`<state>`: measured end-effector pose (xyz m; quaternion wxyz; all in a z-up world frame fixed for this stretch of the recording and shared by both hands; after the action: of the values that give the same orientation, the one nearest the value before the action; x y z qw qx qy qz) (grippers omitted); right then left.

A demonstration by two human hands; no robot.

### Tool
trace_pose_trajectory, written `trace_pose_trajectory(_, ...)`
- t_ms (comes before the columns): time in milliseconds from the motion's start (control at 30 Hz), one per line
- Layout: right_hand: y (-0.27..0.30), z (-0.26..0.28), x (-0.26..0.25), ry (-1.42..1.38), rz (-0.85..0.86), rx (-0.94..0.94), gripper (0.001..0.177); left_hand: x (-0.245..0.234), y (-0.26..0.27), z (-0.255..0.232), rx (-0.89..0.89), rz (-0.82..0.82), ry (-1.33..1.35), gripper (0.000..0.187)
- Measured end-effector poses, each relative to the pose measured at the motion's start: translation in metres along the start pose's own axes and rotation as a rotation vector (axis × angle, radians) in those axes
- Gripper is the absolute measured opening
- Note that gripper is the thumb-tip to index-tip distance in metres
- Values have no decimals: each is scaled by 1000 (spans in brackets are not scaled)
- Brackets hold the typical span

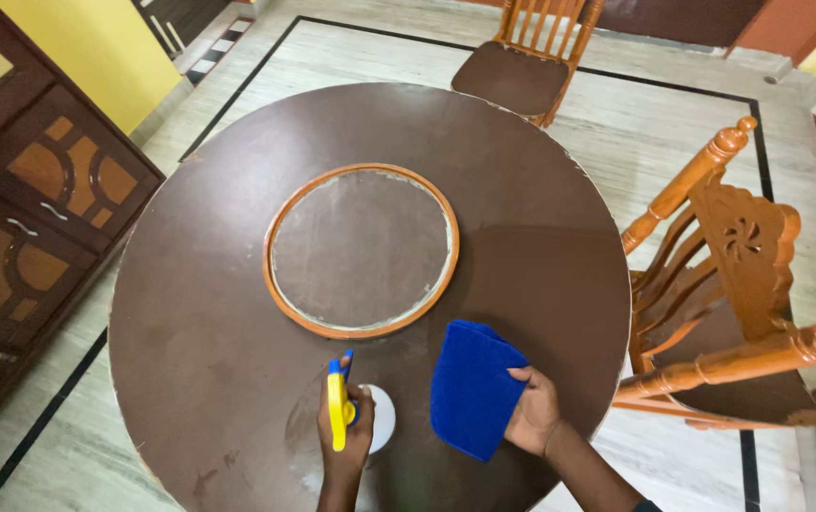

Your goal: The person sprays a cleaning solution onto a round glass tabletop and wipes it with a blue cloth. They then move to a wooden cabinet and wipe its surface with the same cloth.

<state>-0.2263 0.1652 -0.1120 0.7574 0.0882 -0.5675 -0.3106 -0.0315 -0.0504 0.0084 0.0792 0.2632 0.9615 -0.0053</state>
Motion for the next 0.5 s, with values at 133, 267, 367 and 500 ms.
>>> trace_pose_trajectory(133, 9, 11, 21, 43, -137, -12, 73, -9, 11, 7, -19, -49, 46, 49)
trace_pose_trajectory(267, 7, 19, 27, 28, -153, -41, 69, -9, 12, 8, -9, -111, 15, 49)
trace_pose_trajectory(367, 0, 27, 19, 16, -154, -50, 67, -5, 10, 7, 0, -169, -16, 51)
trace_pose_trajectory(500, -13, 40, 0, -10, -177, -84, 66, 0, 14, 5, 19, -234, -28, 51)
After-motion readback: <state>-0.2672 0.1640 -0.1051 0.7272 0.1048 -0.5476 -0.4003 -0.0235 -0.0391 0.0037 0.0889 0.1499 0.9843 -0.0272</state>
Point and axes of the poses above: each hand's wrist, its own y-axis away from the middle knuckle, its own x-axis out of the palm, z = x × y, the point moved 6 cm from there along -y, towards the middle knuckle, and after that the axes turned 10 degrees about -x, right-handed, at the moved point
